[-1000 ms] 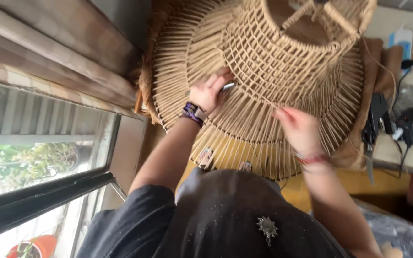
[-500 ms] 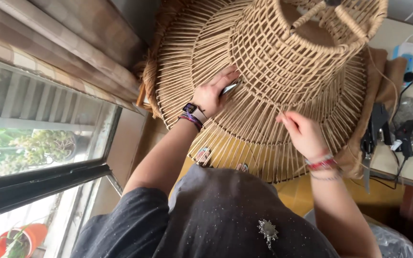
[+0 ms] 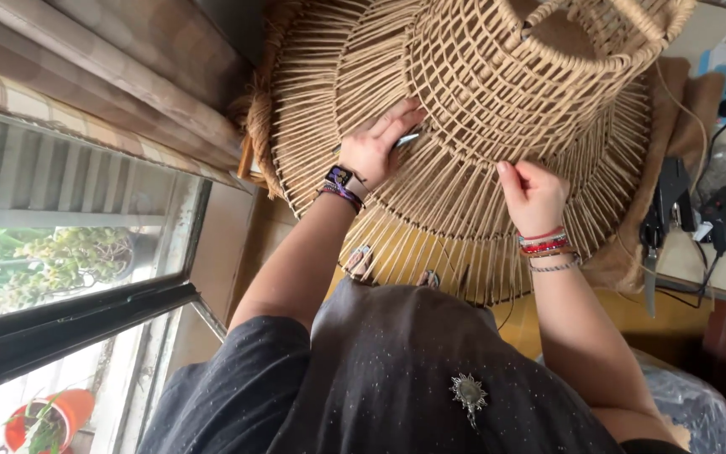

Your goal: Weave and trim wicker strands on a large lampshade structure

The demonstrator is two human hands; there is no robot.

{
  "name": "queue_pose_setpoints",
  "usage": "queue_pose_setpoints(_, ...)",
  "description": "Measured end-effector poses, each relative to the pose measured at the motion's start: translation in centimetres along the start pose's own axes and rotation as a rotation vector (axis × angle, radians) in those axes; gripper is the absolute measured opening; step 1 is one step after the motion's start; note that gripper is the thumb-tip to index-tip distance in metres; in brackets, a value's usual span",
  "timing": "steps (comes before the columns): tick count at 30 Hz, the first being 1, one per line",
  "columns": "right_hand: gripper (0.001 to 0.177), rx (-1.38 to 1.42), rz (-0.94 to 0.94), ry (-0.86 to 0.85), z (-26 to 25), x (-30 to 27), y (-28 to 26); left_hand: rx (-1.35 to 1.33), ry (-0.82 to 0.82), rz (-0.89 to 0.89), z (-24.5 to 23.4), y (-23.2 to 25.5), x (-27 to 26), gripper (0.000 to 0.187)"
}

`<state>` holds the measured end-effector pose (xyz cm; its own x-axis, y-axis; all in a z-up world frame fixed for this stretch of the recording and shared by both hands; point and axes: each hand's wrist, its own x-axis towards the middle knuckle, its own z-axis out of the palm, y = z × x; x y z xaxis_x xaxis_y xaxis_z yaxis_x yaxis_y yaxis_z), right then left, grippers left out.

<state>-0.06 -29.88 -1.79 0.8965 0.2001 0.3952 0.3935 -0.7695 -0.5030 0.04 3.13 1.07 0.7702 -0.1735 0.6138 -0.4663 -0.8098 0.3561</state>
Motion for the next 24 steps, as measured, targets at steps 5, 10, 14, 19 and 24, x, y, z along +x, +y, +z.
queue_pose_setpoints(5,0.029,-0.087,0.017,-0.158,-2.0,0.7,-1.4,-0.188,-0.064,-0.156,-0.7,1.1,0.6,0.04)
queue_pose_setpoints(10,0.028,-0.236,-0.262,0.096,-11.3,6.9,-11.2,-0.366,-0.02,-0.401,-1.1,3.7,-3.6,0.043)
queue_pose_setpoints(14,0.052,-0.379,-0.428,0.132,-12.9,12.4,-12.7,-0.255,-0.281,-0.673,-0.4,5.3,-7.4,0.058)
queue_pose_setpoints(19,0.051,-0.355,-0.508,0.06,-11.8,16.8,-7.7,-0.181,-0.258,-0.636,2.6,4.3,-8.1,0.064)
queue_pose_setpoints(24,0.063,-0.276,-0.533,0.105,-12.5,18.0,-10.9,-0.058,-0.263,-0.529,2.1,2.1,-6.2,0.071)
